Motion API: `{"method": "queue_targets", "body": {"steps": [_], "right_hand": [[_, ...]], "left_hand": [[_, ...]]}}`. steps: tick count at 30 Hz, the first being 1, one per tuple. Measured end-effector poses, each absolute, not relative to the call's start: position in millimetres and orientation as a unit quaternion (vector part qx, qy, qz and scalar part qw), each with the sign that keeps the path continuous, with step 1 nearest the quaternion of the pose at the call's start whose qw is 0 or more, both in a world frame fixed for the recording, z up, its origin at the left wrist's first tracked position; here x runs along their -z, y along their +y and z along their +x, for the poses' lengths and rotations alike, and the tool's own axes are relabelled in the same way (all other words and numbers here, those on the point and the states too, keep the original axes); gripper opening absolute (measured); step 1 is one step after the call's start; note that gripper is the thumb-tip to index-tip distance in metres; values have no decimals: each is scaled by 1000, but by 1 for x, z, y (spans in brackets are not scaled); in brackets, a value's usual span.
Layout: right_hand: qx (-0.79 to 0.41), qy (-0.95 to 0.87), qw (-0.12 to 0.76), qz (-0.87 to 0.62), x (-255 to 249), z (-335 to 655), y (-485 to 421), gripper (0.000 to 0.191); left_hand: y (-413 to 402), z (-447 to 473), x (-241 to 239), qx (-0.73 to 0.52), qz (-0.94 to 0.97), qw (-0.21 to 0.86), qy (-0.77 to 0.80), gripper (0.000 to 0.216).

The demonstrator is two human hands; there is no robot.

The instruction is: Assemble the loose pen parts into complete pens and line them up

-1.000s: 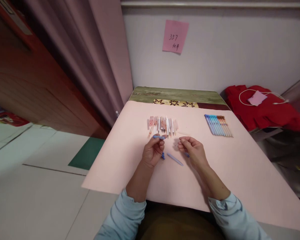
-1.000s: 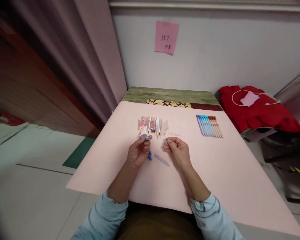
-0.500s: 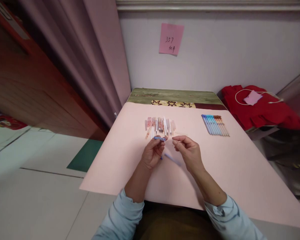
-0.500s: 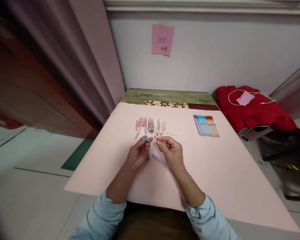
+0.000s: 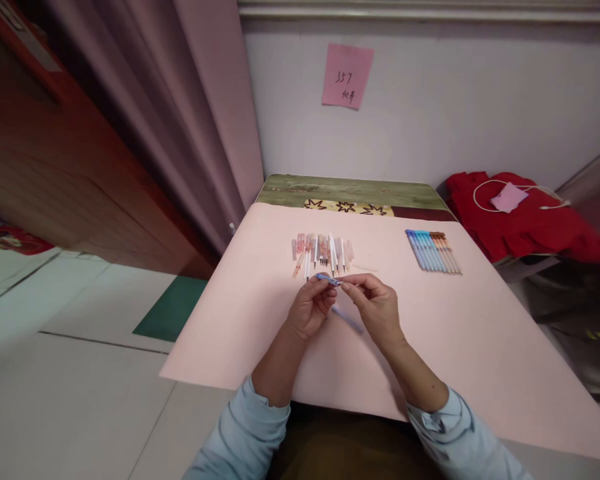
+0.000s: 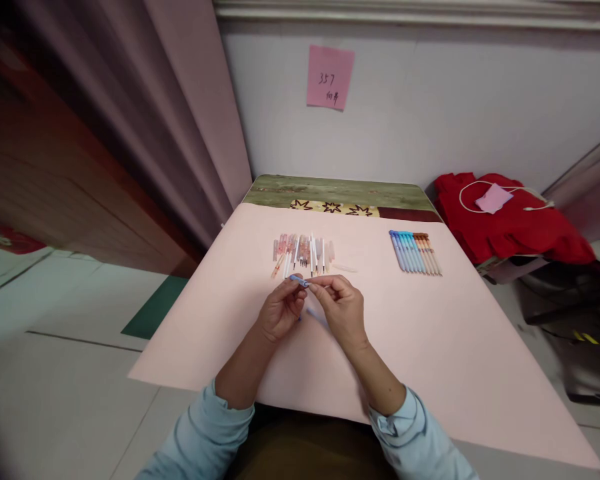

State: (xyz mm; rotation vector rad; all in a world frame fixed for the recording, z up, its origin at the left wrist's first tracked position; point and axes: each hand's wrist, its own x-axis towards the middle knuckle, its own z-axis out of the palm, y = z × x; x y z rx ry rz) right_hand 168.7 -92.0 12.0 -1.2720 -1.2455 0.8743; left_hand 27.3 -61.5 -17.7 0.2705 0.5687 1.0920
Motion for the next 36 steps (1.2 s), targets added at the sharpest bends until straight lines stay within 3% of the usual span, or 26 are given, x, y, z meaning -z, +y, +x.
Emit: {"method": "queue_targets", "body": {"steps": [9, 16, 20, 26, 36], "right_hand": [[-251, -595, 519, -559, -19, 167, -97, 10], [-491, -445, 509, -549, -19, 174, -91, 37], [-531, -417, 510, -533, -22, 177, -90, 43], [-407, -388, 580, -590, -8, 218, -82, 40], [-298, -388, 574, -656, 14, 249, -90, 34]], "left_hand": [[-63, 28, 17, -500, 148, 811, 266, 11], [-64, 29, 21, -465, 182, 826, 263, 16], [-63, 27, 18, -468, 130, 832, 269, 9], [-56, 21, 7, -586, -13, 769, 254, 12], [-56, 23, 13, -563, 15, 783, 266, 12]]}}
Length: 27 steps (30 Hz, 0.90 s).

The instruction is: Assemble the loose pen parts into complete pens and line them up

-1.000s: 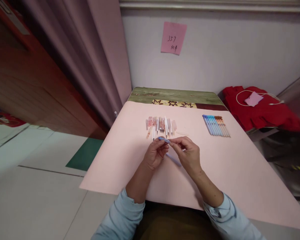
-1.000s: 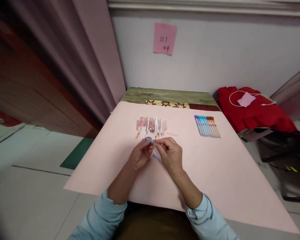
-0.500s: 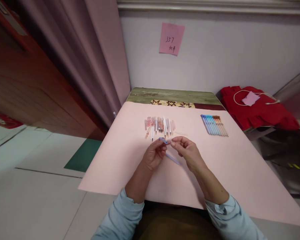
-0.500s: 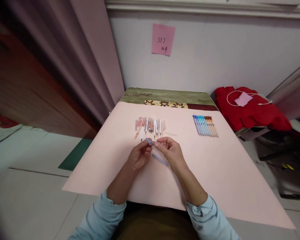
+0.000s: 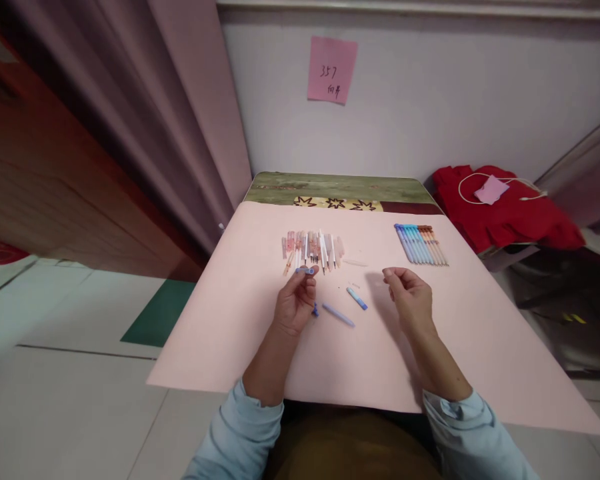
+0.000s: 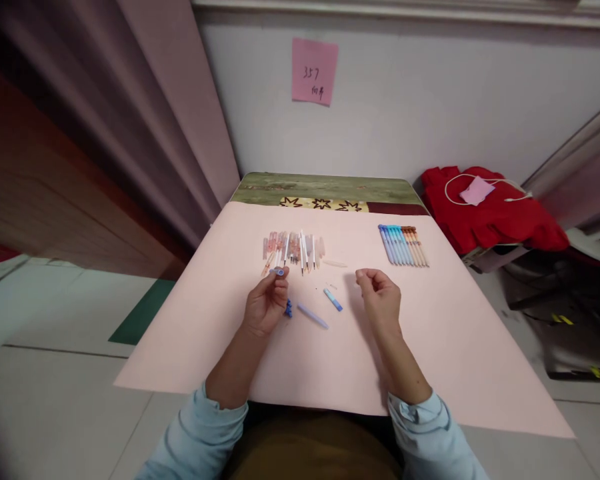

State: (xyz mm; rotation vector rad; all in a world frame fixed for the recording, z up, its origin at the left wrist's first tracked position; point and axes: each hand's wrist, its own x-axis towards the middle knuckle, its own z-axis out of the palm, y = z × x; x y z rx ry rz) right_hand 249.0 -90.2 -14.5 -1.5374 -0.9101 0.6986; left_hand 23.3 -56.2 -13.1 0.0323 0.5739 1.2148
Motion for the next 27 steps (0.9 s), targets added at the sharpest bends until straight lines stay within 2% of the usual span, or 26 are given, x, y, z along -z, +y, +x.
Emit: {"method": "queue_targets", "body": {"steps": [4, 10, 12, 20, 27], "right_hand": [[-272, -452, 546, -651, 8, 237, -93, 32], [-257, -551, 376, -700, 11, 236, -103, 23], [-255, -570, 348, -700, 13, 238, -107, 23], [-224, -565, 320, -726, 12, 245, -112, 27], [-258, -575, 313, -711, 12, 236, -121, 24]], "left_hand": [[-55, 22, 14, -577, 23, 772, 265, 10], [-51, 15, 14, -630, 31, 742, 228, 9], [-49, 12, 14, -640, 32, 737, 216, 8], [-44, 1, 12, -677, 0, 712, 186, 18], [-42, -1, 9, -687, -60, 696, 202, 28]]}}
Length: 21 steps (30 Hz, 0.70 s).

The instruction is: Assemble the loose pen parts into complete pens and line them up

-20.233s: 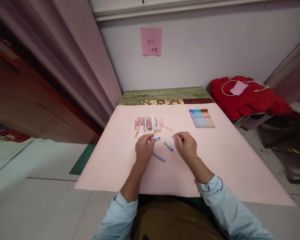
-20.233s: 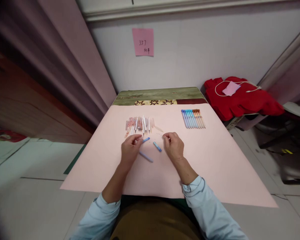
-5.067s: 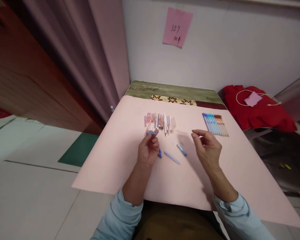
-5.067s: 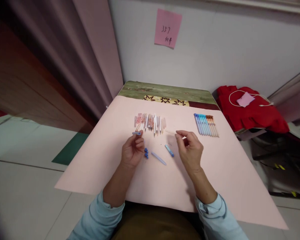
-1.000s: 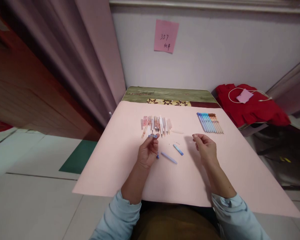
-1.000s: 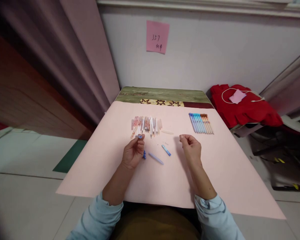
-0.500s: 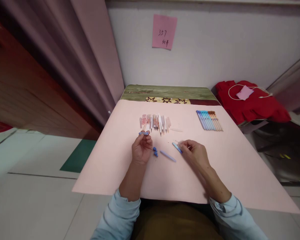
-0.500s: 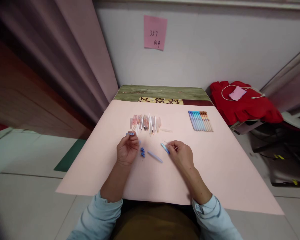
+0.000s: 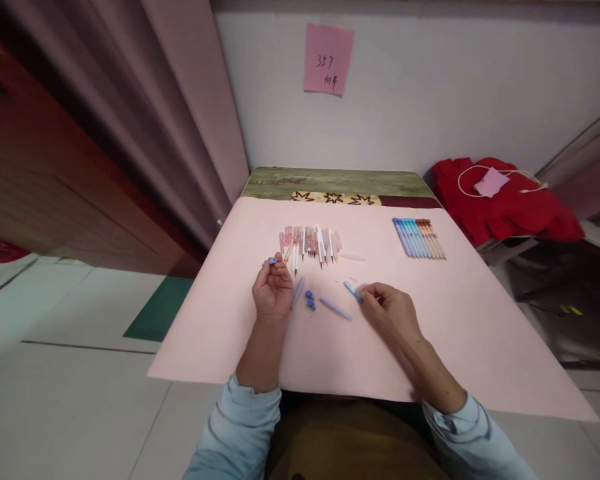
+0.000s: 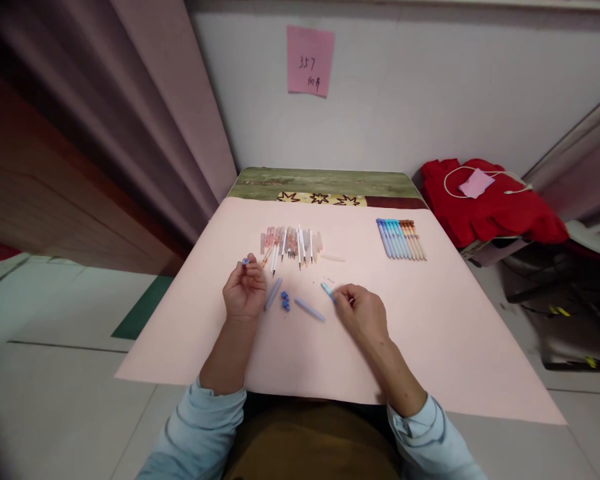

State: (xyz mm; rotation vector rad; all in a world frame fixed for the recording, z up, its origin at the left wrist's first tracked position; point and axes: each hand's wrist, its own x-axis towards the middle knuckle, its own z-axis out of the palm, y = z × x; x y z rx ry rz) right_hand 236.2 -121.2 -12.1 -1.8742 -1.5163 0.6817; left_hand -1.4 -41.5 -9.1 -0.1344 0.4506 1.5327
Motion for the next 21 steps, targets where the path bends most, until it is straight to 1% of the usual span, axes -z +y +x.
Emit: {"method": "queue_targets", "body": {"steps": [5, 12, 15, 18, 21], "right_hand": [[-274, -591, 292, -700, 10, 224, -127, 24], [-273, -637, 263, -671, 6, 209, -125, 17], [-248, -664, 256, -657, 4, 199, -120, 15], [-198, -713, 260, -621, 0, 184, -105, 14], [-157, -769, 234, -574, -1, 167, -80, 21]], "left_hand": [[-40, -4, 8, -694, -71, 687, 205, 26], [-37, -9, 13, -717, -60, 665, 200, 26], [-37, -8, 14, -716, -52, 666, 203, 27], [-38, -7, 15, -708, -37, 677, 198, 27], [-39, -7, 17, -703, -15, 683, 194, 27]]}}
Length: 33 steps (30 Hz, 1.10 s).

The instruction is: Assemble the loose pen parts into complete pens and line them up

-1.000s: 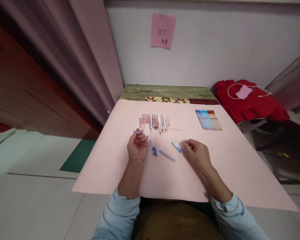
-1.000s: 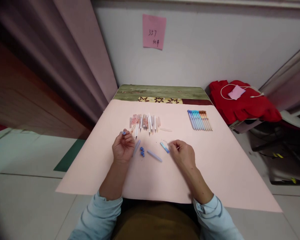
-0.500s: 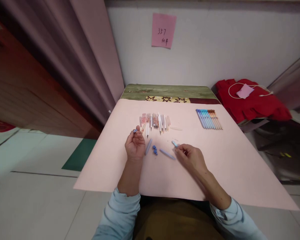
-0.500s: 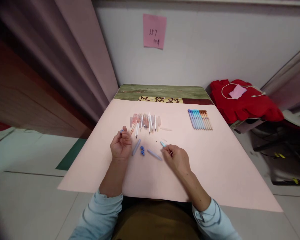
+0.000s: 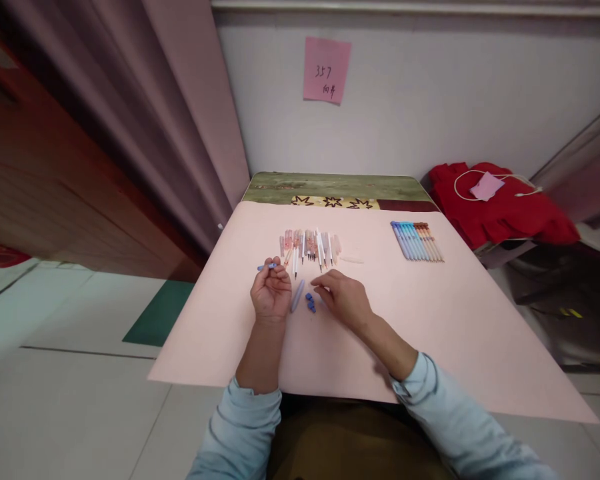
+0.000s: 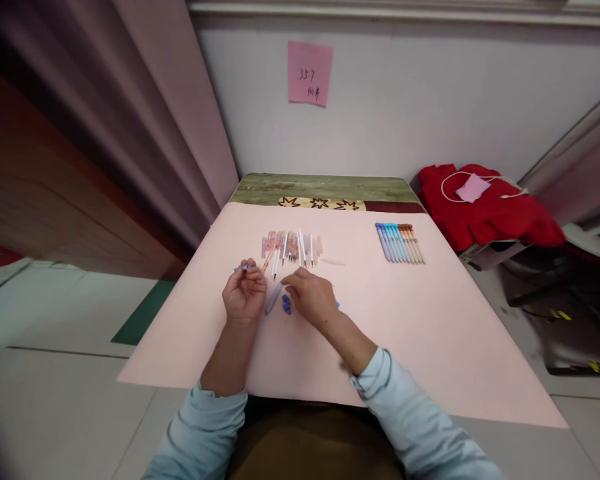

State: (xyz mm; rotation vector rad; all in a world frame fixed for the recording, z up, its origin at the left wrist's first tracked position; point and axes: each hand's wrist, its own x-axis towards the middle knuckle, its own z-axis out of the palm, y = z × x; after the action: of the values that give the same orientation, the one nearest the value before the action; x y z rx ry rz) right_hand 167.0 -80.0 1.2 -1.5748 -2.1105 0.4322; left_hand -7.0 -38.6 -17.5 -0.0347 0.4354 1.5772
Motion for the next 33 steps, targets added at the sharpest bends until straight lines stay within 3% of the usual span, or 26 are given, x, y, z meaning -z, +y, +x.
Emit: {"method": "queue_targets", "body": {"steps": [7, 15, 20, 23, 29, 33], "right_hand": [[-122, -864, 100, -478, 14, 149, -33, 30], [-119, -892, 94, -425, 12, 161, -29, 14], [-96, -886, 85, -445, 9, 170, -31, 18], [-98, -857, 125, -490, 0, 193, -28, 20], [-173, -750, 327, -548, -42, 231, -21, 20], [-217, -732, 338, -550, -54, 217, -21, 24]], "left_hand": [[-39, -4, 19, -703, -5, 686, 189, 33], [-40, 2, 14, -686, -16, 700, 196, 34], [-41, 4, 13, -684, -22, 700, 205, 33], [-42, 5, 13, -680, -23, 703, 205, 32], [-42, 8, 14, -653, -10, 726, 215, 30], [-45, 11, 14, -605, 7, 759, 241, 25]]}}
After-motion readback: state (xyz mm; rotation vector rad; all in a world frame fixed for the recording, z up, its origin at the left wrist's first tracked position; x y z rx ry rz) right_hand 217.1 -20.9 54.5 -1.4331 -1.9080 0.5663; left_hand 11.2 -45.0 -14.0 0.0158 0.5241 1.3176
